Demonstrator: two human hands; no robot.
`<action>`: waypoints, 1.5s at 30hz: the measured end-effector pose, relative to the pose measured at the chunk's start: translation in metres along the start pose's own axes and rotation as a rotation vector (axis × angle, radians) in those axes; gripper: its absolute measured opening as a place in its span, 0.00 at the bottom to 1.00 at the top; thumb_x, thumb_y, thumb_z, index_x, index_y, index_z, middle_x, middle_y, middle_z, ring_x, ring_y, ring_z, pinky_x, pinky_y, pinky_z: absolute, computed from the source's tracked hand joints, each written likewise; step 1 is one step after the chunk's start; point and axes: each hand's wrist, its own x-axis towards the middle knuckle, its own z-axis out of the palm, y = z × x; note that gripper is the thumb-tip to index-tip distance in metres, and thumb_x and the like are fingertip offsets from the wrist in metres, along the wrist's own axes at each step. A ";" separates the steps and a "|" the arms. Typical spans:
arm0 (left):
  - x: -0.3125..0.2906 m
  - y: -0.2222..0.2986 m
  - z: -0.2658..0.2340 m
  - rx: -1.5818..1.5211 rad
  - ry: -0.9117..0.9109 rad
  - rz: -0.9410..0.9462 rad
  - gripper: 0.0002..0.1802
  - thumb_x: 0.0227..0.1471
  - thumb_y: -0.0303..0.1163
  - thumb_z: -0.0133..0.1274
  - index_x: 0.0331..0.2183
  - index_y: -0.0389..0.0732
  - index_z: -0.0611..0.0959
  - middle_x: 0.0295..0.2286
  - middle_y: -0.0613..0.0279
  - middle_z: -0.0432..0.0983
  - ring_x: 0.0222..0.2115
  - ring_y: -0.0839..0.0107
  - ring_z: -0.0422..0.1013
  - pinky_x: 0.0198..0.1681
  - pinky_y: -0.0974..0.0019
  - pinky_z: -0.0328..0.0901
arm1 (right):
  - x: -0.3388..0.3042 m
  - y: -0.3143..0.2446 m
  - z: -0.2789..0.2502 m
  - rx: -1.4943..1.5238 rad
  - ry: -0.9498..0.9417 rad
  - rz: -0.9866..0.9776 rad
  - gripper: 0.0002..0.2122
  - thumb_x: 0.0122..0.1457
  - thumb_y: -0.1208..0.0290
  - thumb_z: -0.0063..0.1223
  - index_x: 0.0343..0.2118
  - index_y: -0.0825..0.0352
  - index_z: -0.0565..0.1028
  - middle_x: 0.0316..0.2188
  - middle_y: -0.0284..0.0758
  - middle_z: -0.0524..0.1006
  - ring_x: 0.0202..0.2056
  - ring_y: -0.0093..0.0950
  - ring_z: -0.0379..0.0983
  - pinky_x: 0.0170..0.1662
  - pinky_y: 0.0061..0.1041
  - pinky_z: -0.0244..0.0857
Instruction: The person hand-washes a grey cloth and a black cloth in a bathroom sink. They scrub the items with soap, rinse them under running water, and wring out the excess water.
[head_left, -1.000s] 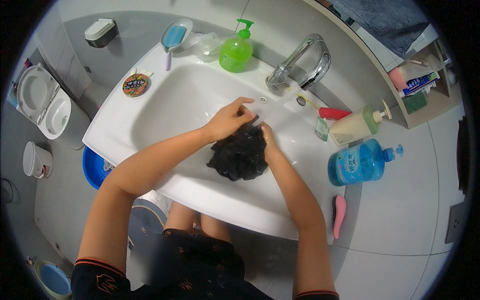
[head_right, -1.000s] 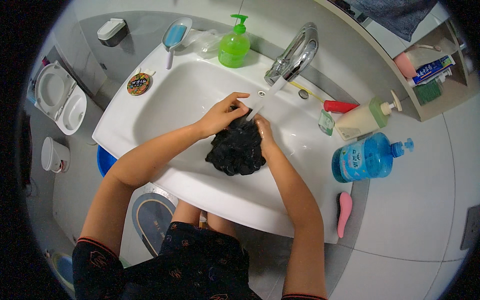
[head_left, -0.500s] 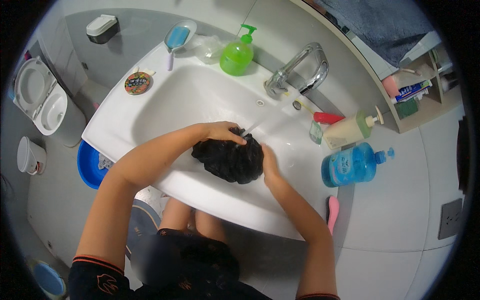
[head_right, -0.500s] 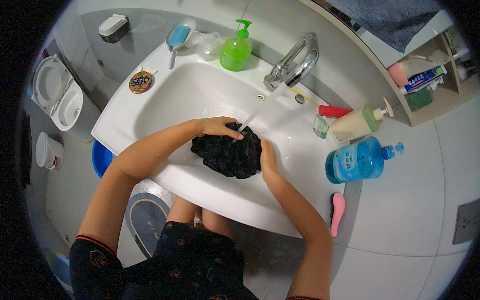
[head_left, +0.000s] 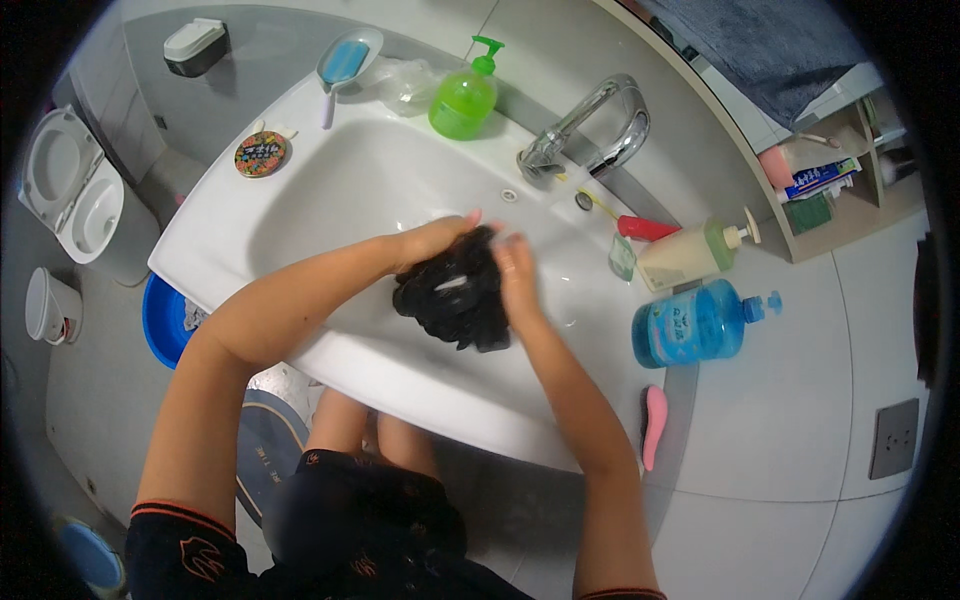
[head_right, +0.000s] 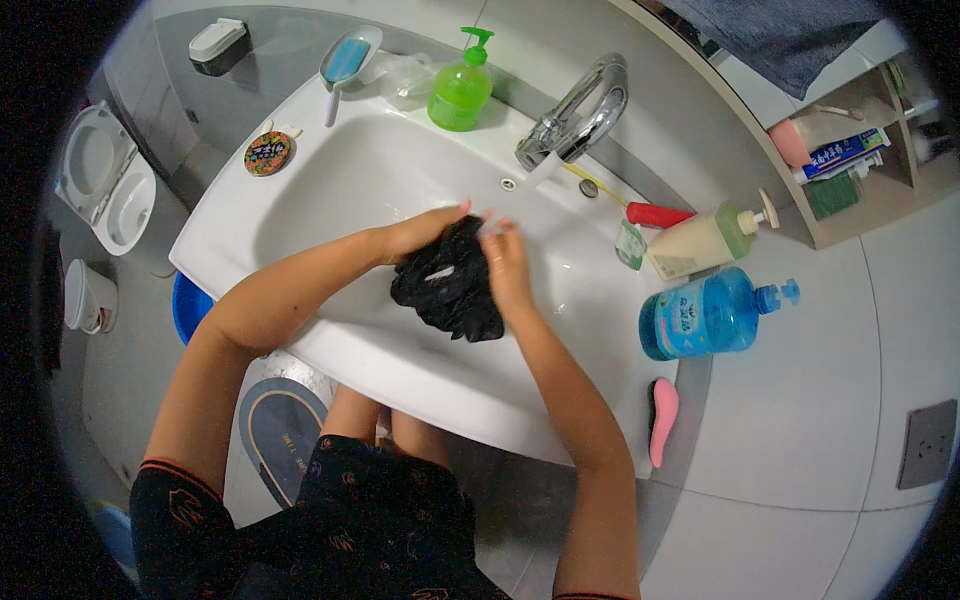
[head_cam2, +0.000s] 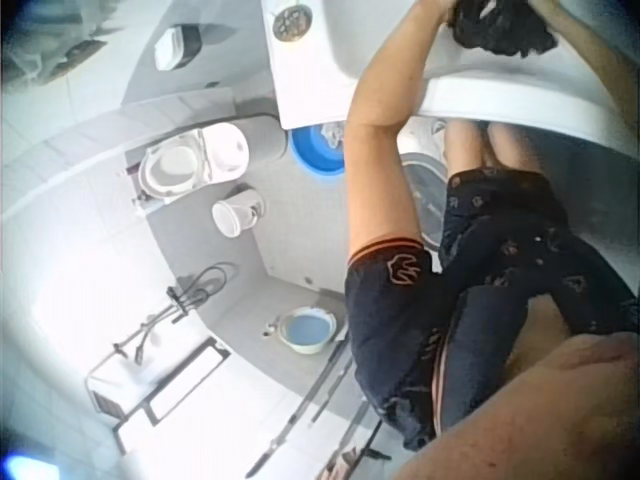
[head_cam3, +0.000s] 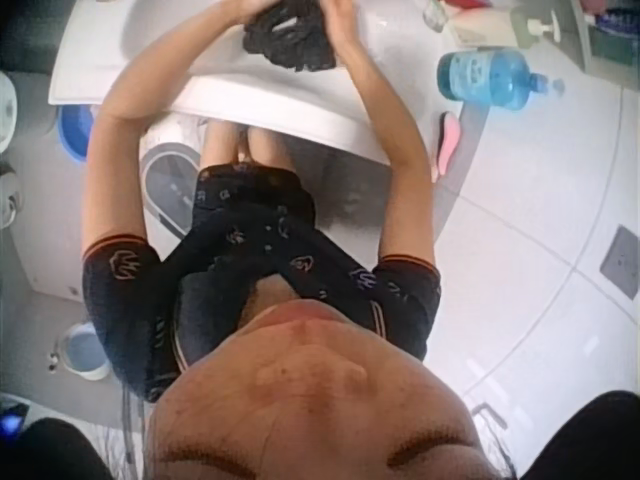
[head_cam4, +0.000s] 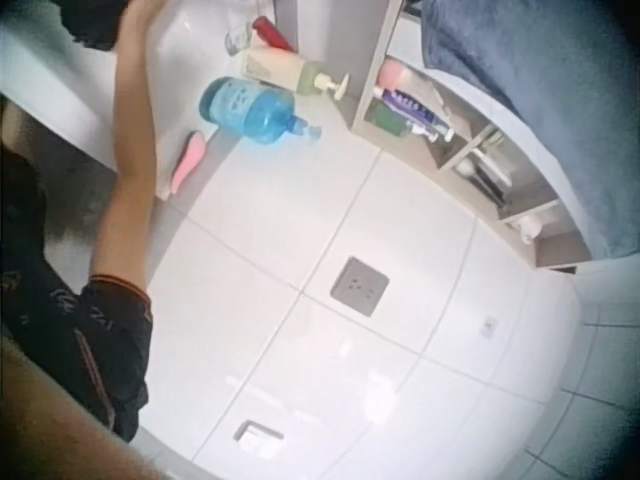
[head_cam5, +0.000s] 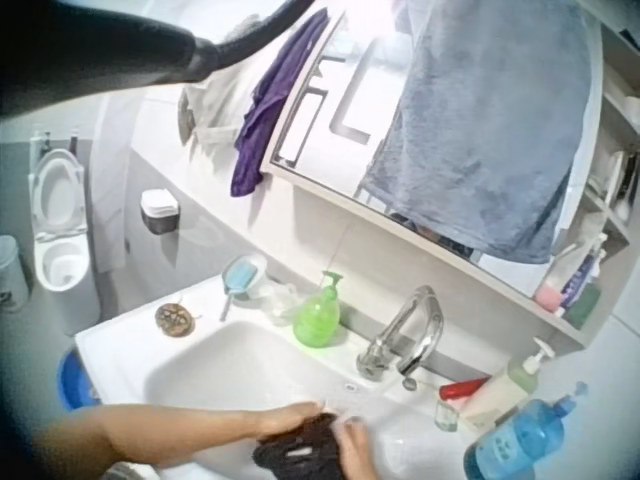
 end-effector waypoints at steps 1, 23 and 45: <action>0.025 -0.033 -0.055 0.464 0.129 0.038 0.31 0.59 0.56 0.34 0.51 0.43 0.73 0.49 0.52 0.69 0.48 0.64 0.66 0.52 0.60 0.59 | -0.005 -0.003 0.018 -0.350 -0.175 -0.004 0.15 0.62 0.64 0.45 0.47 0.67 0.67 0.38 0.42 0.74 0.41 0.32 0.70 0.46 0.28 0.61; 0.009 -0.006 0.004 0.484 0.205 0.218 0.37 0.55 0.58 0.43 0.50 0.34 0.72 0.46 0.57 0.70 0.45 0.70 0.65 0.53 0.69 0.56 | 0.031 -0.006 0.028 0.471 -0.070 0.512 0.23 0.59 0.49 0.43 0.46 0.66 0.71 0.41 0.37 0.73 0.44 0.29 0.69 0.49 0.27 0.61; 0.013 -0.020 -0.032 1.206 0.525 -0.277 0.42 0.48 0.72 0.33 0.55 0.56 0.70 0.56 0.50 0.59 0.57 0.49 0.54 0.58 0.41 0.44 | -0.046 0.018 -0.006 0.175 0.018 0.743 0.26 0.60 0.49 0.41 0.55 0.65 0.66 0.56 0.38 0.66 0.58 0.34 0.57 0.59 0.36 0.50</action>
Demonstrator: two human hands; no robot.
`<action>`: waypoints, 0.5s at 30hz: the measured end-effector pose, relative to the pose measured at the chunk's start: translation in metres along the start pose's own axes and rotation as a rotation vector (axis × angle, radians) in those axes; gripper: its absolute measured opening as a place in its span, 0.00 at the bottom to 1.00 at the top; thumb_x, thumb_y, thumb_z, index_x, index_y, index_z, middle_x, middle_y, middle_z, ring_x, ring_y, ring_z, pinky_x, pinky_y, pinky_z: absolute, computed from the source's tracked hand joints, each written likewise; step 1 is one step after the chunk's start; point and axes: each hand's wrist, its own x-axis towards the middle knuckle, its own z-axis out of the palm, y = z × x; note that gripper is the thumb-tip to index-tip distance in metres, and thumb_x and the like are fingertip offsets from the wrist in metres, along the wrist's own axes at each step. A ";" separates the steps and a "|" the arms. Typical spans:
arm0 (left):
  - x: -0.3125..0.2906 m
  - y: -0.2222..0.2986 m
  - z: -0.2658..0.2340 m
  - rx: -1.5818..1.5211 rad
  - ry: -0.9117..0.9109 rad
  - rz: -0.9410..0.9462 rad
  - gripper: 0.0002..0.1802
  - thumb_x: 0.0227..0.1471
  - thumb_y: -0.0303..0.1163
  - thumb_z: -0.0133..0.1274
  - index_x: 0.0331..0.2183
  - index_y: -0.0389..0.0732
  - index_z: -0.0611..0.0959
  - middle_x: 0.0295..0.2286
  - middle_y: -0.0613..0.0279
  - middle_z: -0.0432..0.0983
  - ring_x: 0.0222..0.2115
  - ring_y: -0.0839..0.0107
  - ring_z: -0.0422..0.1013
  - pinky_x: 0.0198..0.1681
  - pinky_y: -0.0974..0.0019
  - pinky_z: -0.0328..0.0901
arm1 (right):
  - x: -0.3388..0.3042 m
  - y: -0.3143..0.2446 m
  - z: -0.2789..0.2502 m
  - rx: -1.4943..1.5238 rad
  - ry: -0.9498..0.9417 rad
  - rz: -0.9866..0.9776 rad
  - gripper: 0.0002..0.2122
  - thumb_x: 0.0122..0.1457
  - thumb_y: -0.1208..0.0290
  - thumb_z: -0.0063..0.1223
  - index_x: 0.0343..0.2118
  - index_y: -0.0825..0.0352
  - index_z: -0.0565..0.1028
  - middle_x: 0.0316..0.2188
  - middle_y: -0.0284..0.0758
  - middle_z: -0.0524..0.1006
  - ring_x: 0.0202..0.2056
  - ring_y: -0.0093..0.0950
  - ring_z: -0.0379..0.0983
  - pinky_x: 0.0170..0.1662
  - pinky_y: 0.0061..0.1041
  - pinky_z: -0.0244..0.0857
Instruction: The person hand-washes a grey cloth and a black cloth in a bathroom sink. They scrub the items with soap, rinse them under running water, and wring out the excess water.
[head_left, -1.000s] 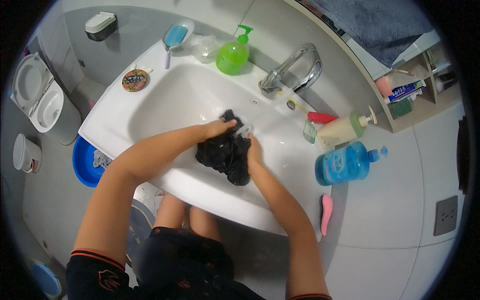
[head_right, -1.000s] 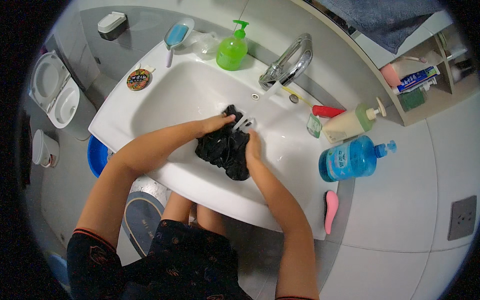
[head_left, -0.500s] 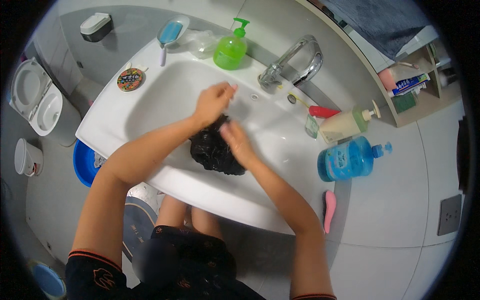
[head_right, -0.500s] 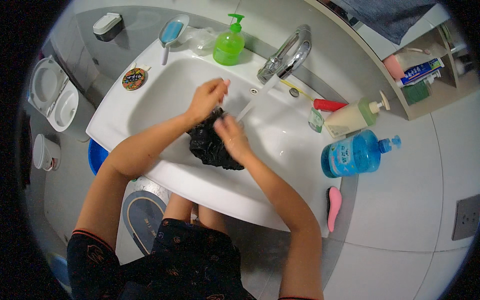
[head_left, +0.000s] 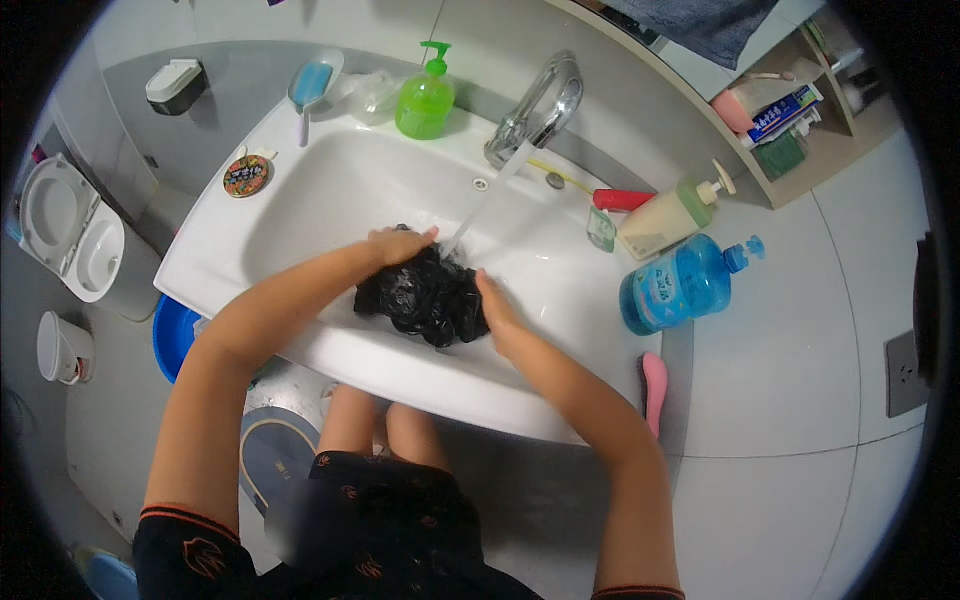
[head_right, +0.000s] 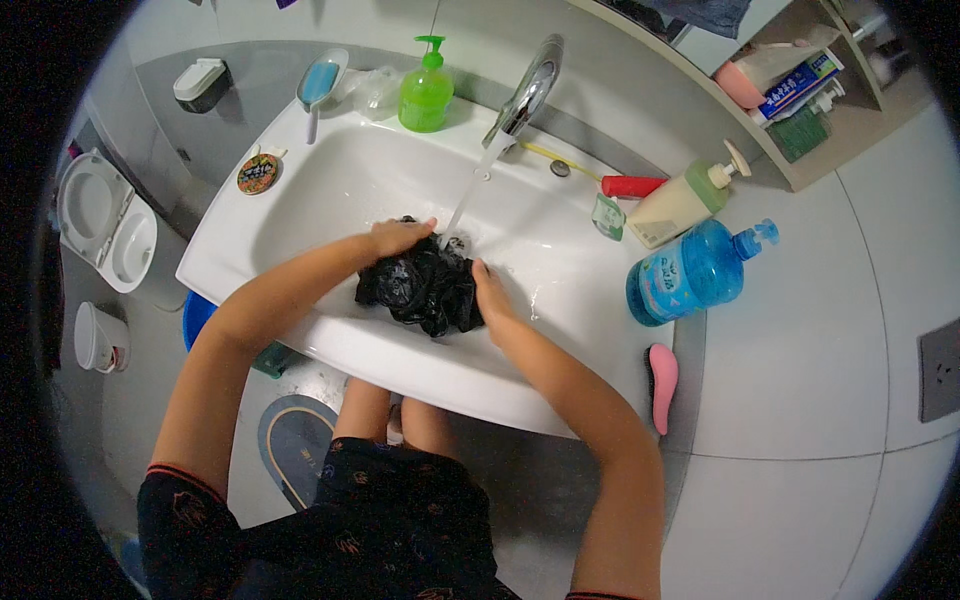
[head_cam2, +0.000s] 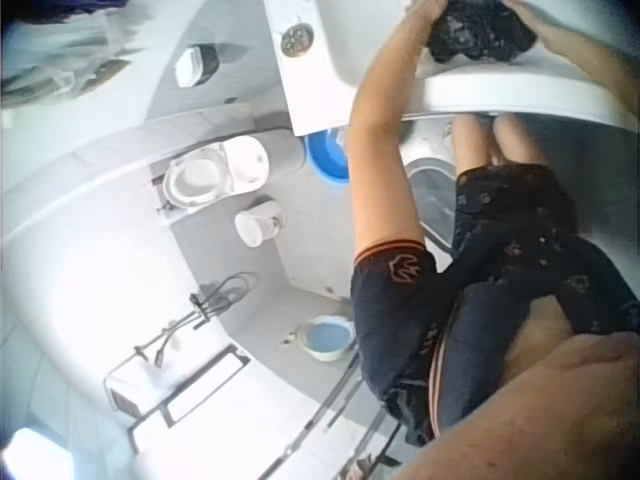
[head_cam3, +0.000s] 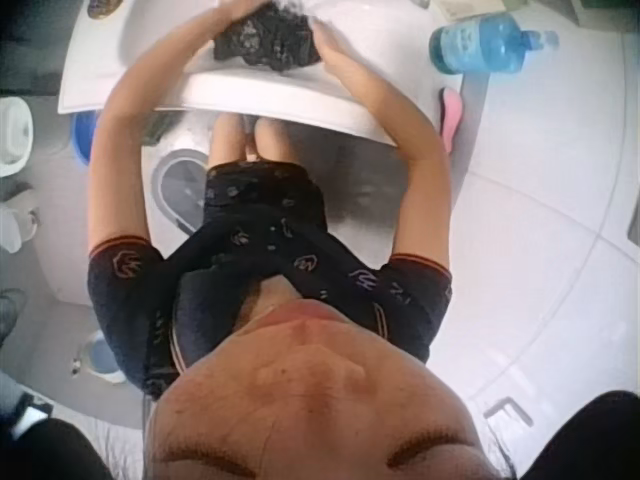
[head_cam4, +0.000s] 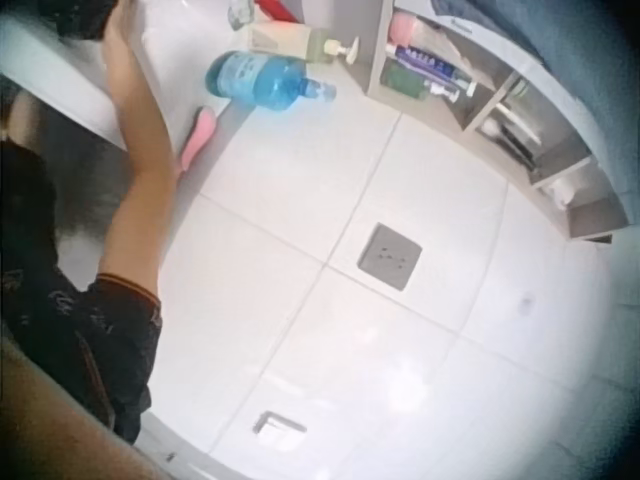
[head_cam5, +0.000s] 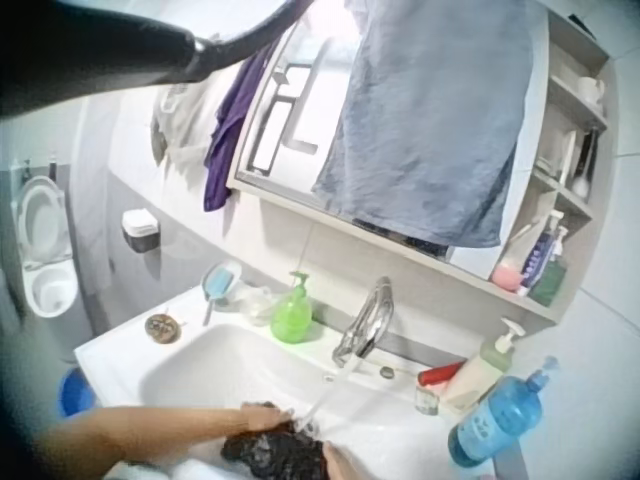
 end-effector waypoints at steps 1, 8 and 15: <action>0.001 0.005 0.007 -0.059 -0.029 0.016 0.42 0.49 0.71 0.34 0.55 0.53 0.70 0.54 0.49 0.63 0.56 0.50 0.57 0.58 0.44 0.47 | 0.011 -0.004 0.015 0.160 -0.081 0.047 0.27 0.60 0.49 0.41 0.56 0.65 0.64 0.56 0.39 0.65 0.58 0.35 0.57 0.59 0.36 0.50; -0.046 0.031 -0.004 -1.093 0.015 0.135 0.26 0.54 0.54 0.45 0.43 0.40 0.73 0.37 0.57 0.71 0.38 0.67 0.67 0.44 0.63 0.62 | 0.021 -0.064 0.052 0.361 -0.198 -0.109 0.28 0.57 0.51 0.43 0.56 0.65 0.62 0.53 0.41 0.66 0.54 0.35 0.62 0.57 0.33 0.53; -0.014 0.006 -0.051 0.107 0.191 0.234 0.37 0.51 0.67 0.37 0.37 0.41 0.78 0.36 0.46 0.74 0.38 0.52 0.72 0.43 0.53 0.64 | -0.010 -0.001 0.038 -0.623 -0.226 -0.692 0.18 0.57 0.58 0.51 0.41 0.70 0.72 0.35 0.42 0.73 0.39 0.37 0.70 0.44 0.31 0.62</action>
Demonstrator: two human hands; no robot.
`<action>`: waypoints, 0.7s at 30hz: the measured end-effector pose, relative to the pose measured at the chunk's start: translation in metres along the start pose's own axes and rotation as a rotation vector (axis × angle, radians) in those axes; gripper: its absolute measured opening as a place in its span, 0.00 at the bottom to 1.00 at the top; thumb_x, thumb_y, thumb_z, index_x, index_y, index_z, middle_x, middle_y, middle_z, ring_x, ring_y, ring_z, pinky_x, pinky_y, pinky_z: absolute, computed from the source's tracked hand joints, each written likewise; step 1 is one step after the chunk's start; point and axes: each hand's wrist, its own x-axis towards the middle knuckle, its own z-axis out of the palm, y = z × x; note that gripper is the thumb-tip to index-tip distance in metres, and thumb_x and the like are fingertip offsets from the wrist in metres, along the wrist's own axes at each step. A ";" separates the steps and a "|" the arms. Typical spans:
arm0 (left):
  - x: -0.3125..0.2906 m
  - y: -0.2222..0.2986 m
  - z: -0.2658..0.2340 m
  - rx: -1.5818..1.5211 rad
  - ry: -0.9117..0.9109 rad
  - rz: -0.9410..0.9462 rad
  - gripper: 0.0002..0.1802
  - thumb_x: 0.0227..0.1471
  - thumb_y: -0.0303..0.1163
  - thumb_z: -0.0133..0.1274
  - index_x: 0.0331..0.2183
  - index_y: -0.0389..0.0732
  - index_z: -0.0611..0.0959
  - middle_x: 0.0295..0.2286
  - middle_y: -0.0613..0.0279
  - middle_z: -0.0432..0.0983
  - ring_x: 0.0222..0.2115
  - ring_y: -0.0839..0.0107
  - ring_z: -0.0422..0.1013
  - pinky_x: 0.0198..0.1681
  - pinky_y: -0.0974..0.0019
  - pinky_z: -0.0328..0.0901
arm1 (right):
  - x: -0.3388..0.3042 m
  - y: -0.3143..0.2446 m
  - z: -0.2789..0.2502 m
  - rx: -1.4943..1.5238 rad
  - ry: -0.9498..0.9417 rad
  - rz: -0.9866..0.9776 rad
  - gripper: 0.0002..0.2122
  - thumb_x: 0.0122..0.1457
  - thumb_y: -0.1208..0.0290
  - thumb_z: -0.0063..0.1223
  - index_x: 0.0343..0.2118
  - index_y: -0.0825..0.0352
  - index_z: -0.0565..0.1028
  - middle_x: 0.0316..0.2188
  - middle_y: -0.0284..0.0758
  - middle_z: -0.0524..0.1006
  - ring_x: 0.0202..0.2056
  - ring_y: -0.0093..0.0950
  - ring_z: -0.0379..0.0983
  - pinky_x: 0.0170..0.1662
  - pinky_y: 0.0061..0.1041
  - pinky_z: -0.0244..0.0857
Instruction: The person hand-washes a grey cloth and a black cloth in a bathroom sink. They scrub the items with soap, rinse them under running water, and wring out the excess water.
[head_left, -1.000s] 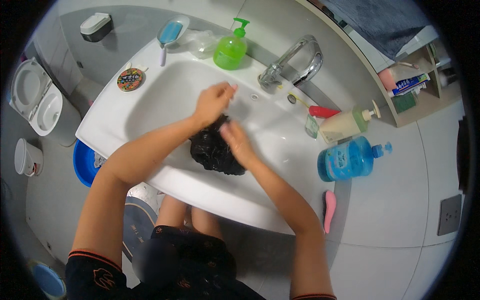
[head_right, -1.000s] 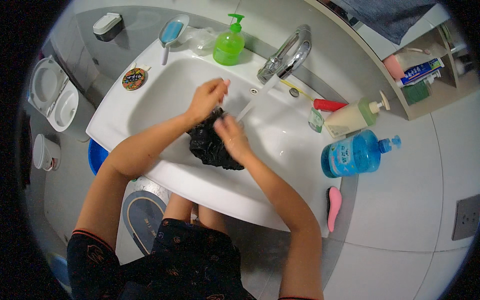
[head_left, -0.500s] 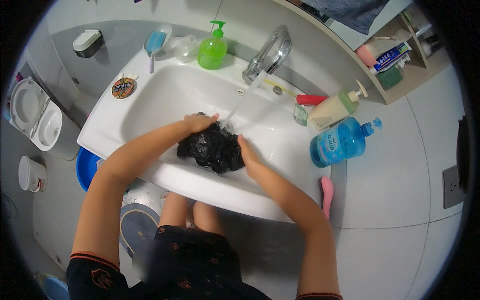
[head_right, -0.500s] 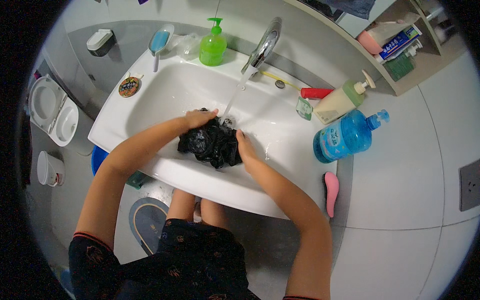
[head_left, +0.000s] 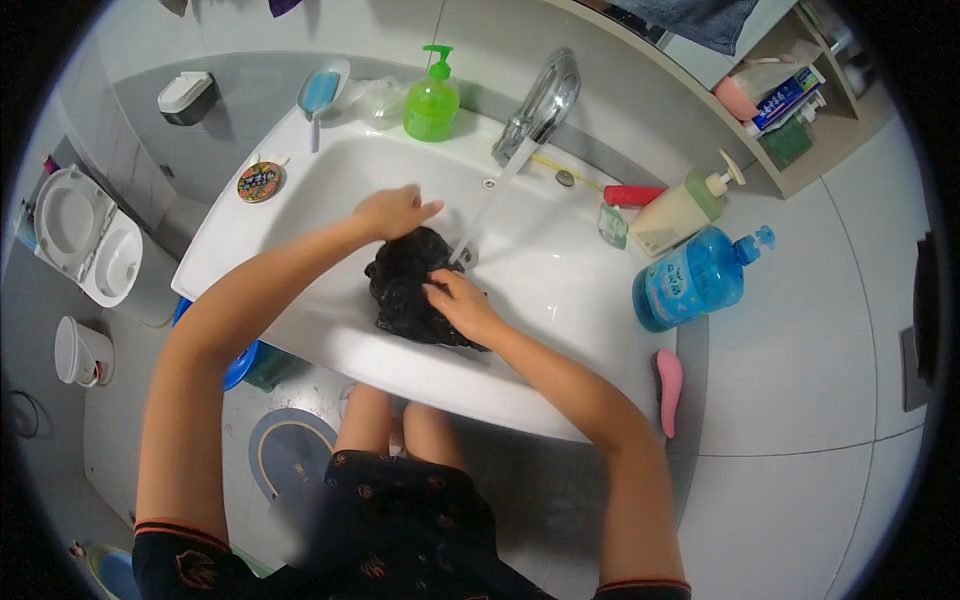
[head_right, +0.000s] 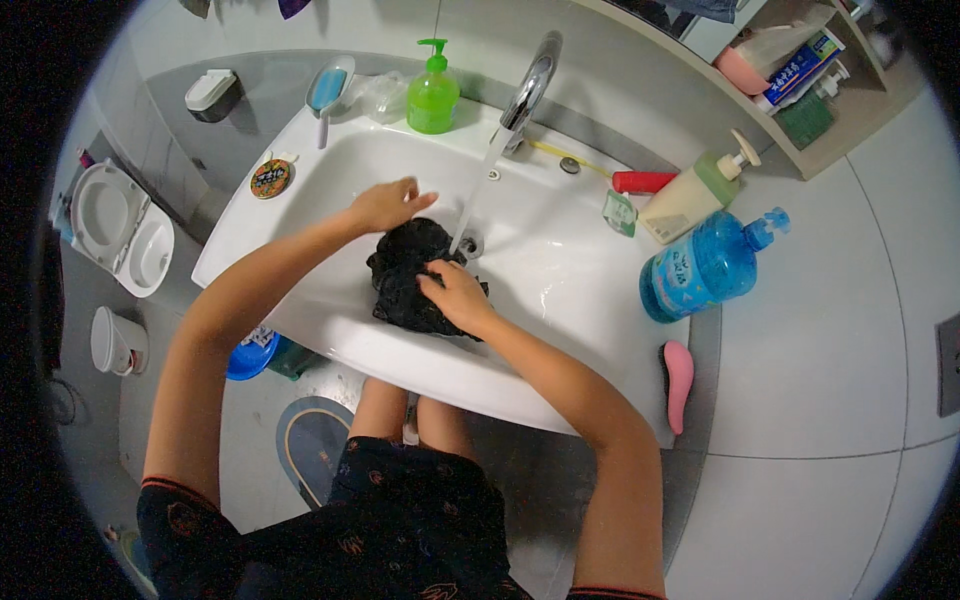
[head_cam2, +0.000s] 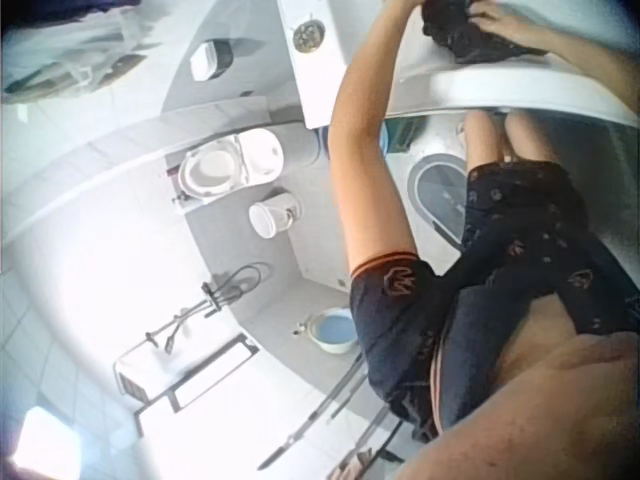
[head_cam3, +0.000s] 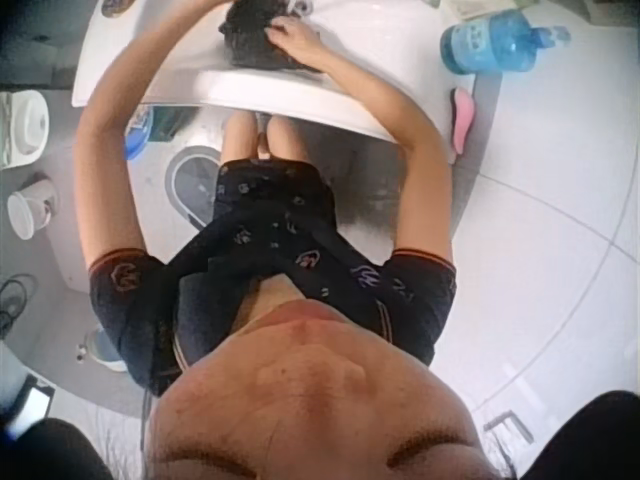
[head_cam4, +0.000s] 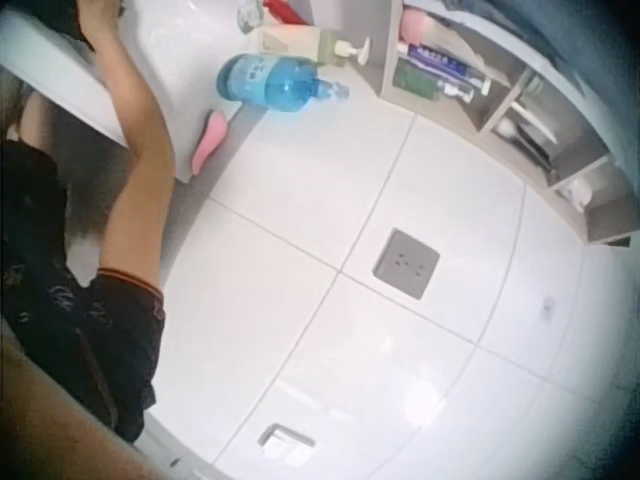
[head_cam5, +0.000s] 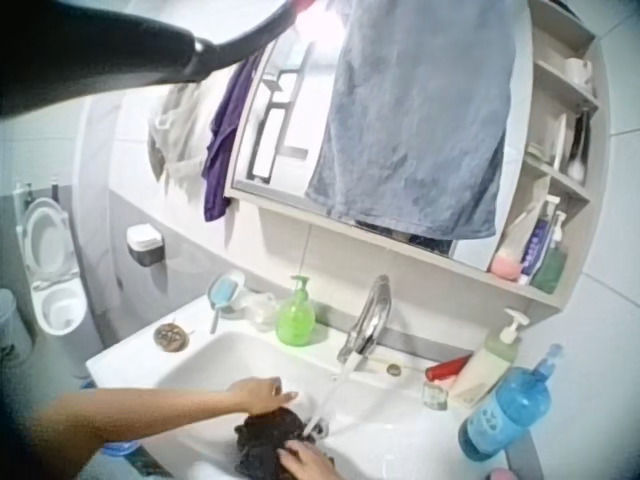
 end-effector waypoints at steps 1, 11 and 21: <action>0.006 0.003 0.002 0.048 0.104 -0.003 0.38 0.50 0.68 0.36 0.41 0.43 0.78 0.39 0.44 0.74 0.41 0.49 0.71 0.45 0.51 0.63 | -0.004 -0.010 -0.004 -0.127 -0.058 -0.074 0.18 0.56 0.59 0.52 0.40 0.70 0.72 0.35 0.43 0.72 0.39 0.38 0.70 0.44 0.30 0.62; -0.038 -0.012 0.051 -0.440 -0.336 0.294 0.36 0.57 0.61 0.33 0.46 0.38 0.75 0.49 0.43 0.67 0.52 0.50 0.61 0.56 0.58 0.54 | 0.019 0.013 -0.027 0.067 0.175 0.311 0.35 0.57 0.36 0.34 0.60 0.58 0.60 0.62 0.46 0.53 0.63 0.41 0.47 0.64 0.34 0.38; -0.085 -0.007 0.054 0.144 -0.148 0.400 0.41 0.48 0.66 0.45 0.52 0.44 0.64 0.51 0.52 0.58 0.50 0.47 0.56 0.51 0.44 0.56 | -0.016 0.002 0.010 -0.329 0.103 0.117 0.24 0.61 0.51 0.35 0.53 0.63 0.65 0.54 0.47 0.64 0.53 0.49 0.59 0.55 0.41 0.54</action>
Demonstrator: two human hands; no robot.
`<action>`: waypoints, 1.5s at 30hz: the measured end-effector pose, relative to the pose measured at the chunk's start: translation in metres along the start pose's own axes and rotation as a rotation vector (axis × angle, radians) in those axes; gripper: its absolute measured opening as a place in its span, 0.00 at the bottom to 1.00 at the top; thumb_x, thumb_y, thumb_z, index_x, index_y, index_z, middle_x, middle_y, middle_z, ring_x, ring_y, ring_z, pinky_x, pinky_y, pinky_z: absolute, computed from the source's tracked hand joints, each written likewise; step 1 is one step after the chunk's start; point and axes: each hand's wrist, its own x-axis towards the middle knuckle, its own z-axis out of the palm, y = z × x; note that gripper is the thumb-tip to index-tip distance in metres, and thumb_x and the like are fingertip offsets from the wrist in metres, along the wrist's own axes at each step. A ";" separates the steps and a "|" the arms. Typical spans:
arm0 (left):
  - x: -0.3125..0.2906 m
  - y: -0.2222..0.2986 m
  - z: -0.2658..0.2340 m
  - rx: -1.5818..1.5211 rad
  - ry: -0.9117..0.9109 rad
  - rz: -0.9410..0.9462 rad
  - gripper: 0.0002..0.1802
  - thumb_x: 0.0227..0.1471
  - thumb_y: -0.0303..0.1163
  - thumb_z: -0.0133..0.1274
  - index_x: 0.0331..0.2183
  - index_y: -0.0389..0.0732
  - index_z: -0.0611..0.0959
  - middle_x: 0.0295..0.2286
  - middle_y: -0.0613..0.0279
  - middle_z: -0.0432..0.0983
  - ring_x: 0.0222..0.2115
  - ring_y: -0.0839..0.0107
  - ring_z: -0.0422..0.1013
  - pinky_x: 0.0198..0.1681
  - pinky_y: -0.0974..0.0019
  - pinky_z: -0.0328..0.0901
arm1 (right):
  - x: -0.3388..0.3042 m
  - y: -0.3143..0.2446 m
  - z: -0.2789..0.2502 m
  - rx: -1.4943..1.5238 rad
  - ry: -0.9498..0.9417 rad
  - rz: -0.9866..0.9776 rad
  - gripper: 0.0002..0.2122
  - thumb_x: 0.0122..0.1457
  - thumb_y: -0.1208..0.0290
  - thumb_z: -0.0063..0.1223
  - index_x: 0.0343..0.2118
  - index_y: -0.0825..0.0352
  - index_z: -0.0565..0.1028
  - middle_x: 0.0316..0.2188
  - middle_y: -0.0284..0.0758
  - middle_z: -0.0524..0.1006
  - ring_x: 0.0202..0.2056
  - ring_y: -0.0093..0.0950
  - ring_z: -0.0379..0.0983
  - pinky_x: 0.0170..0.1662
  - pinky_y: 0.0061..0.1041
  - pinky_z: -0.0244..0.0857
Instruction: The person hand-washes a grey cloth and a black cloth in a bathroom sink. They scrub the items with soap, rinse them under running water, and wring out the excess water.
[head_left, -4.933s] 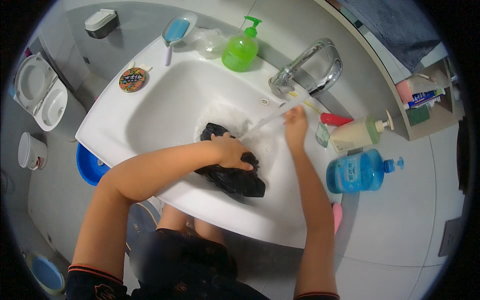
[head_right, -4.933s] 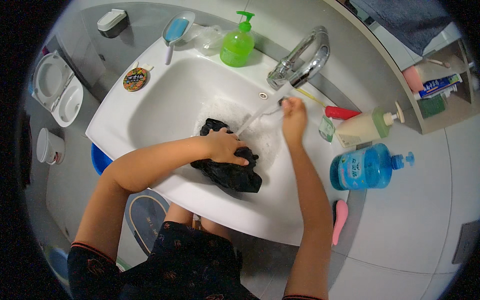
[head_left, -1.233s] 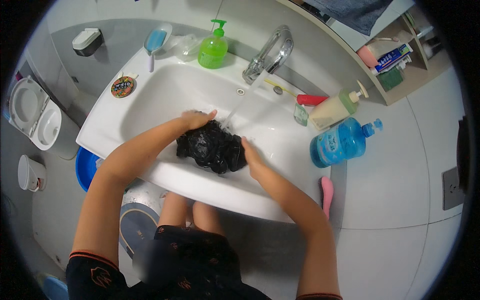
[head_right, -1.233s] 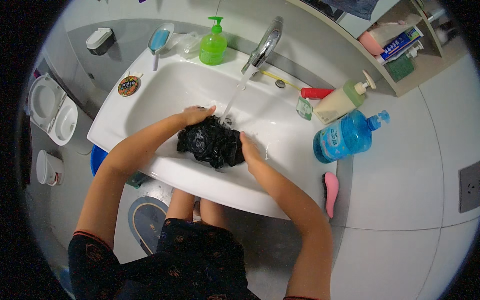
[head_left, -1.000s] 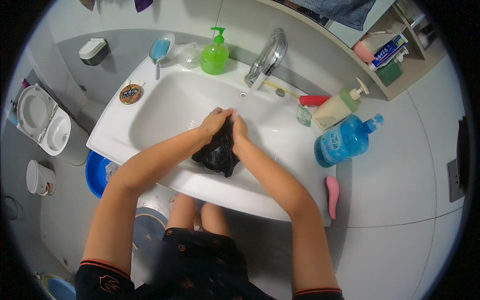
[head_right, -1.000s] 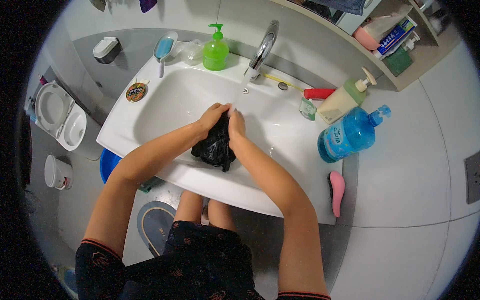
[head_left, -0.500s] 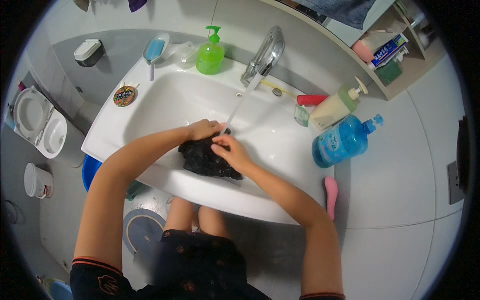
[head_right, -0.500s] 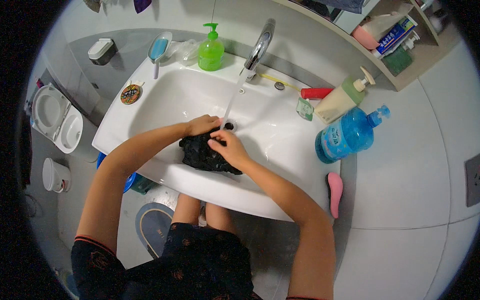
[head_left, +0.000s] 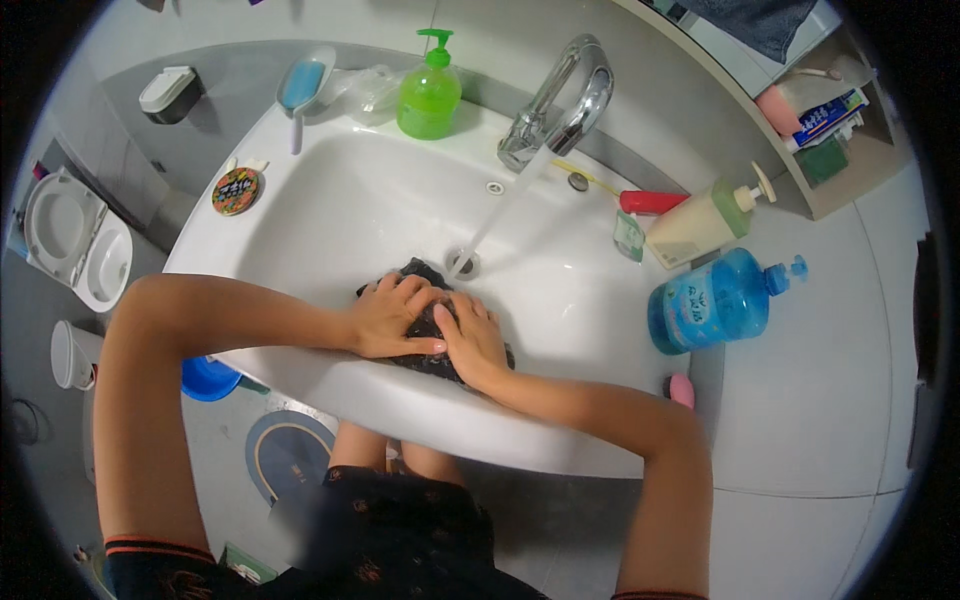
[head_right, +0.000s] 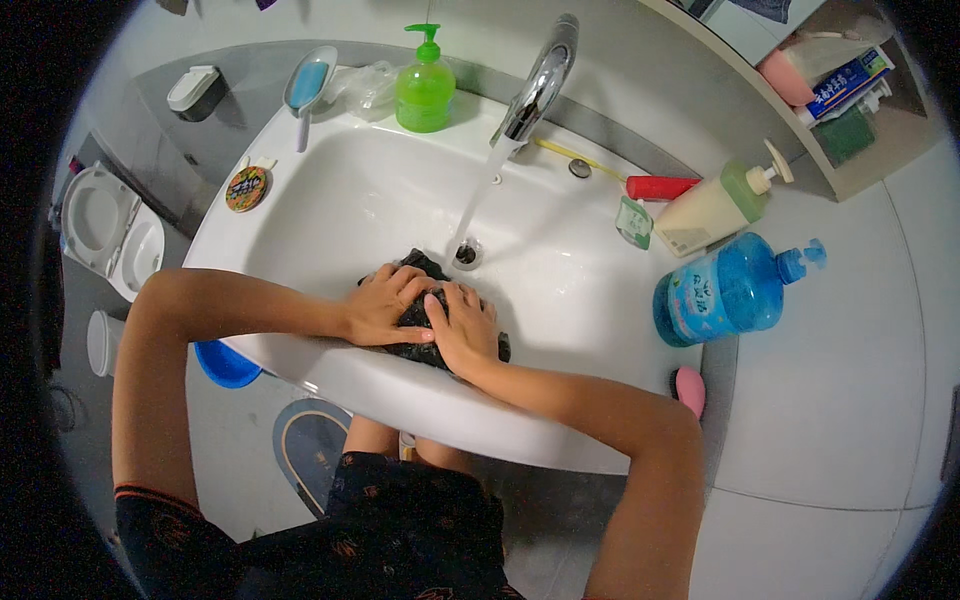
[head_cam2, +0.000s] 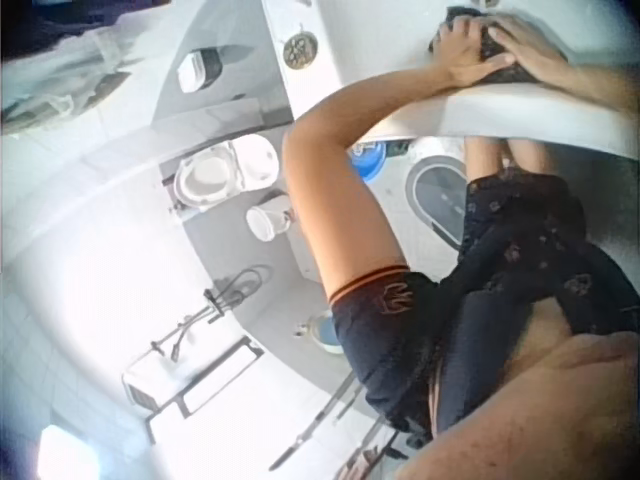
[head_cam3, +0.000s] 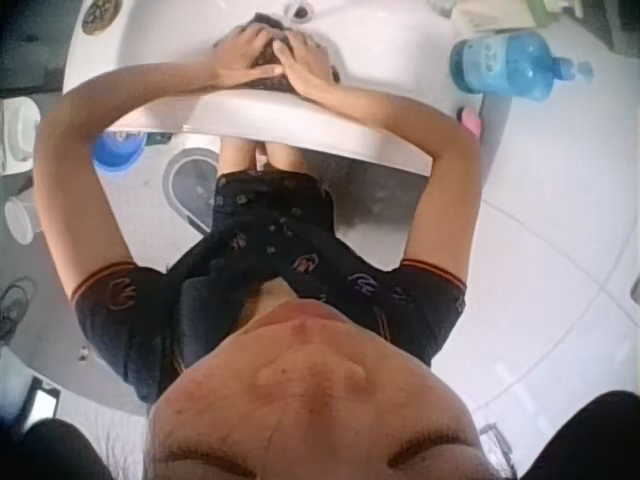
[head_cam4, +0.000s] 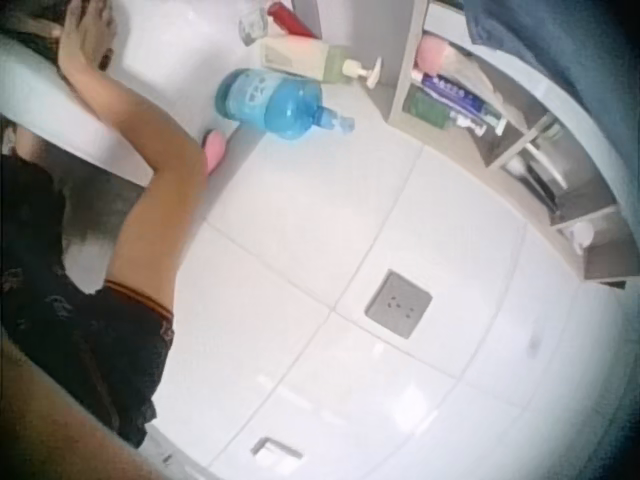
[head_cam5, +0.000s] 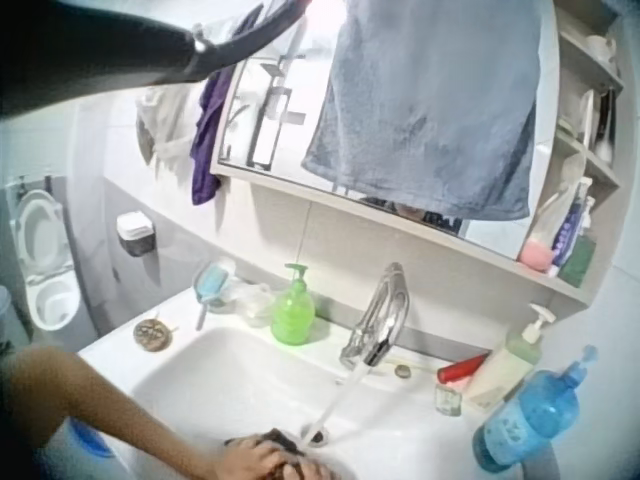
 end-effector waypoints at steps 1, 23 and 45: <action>0.005 0.002 0.004 -0.002 0.012 -0.020 0.40 0.47 0.64 0.46 0.51 0.44 0.65 0.50 0.52 0.60 0.48 0.48 0.57 0.48 0.46 0.57 | 0.006 0.004 0.001 -0.017 -0.032 0.022 0.22 0.61 0.53 0.36 0.51 0.62 0.66 0.51 0.46 0.66 0.50 0.49 0.61 0.53 0.42 0.56; 0.109 -0.084 0.013 -0.190 0.275 -0.491 0.41 0.47 0.70 0.39 0.52 0.51 0.73 0.42 0.46 0.73 0.48 0.51 0.67 0.54 0.59 0.58 | 0.071 0.074 -0.030 0.039 0.168 0.434 0.27 0.60 0.45 0.35 0.54 0.61 0.67 0.56 0.41 0.63 0.56 0.41 0.60 0.59 0.38 0.50; 0.066 -0.006 0.003 -0.210 0.056 -0.501 0.46 0.46 0.76 0.25 0.58 0.58 0.65 0.59 0.53 0.54 0.60 0.42 0.45 0.61 0.42 0.41 | 0.034 0.053 -0.025 0.015 0.030 -0.073 0.26 0.59 0.45 0.40 0.48 0.64 0.73 0.53 0.40 0.66 0.58 0.38 0.54 0.62 0.39 0.43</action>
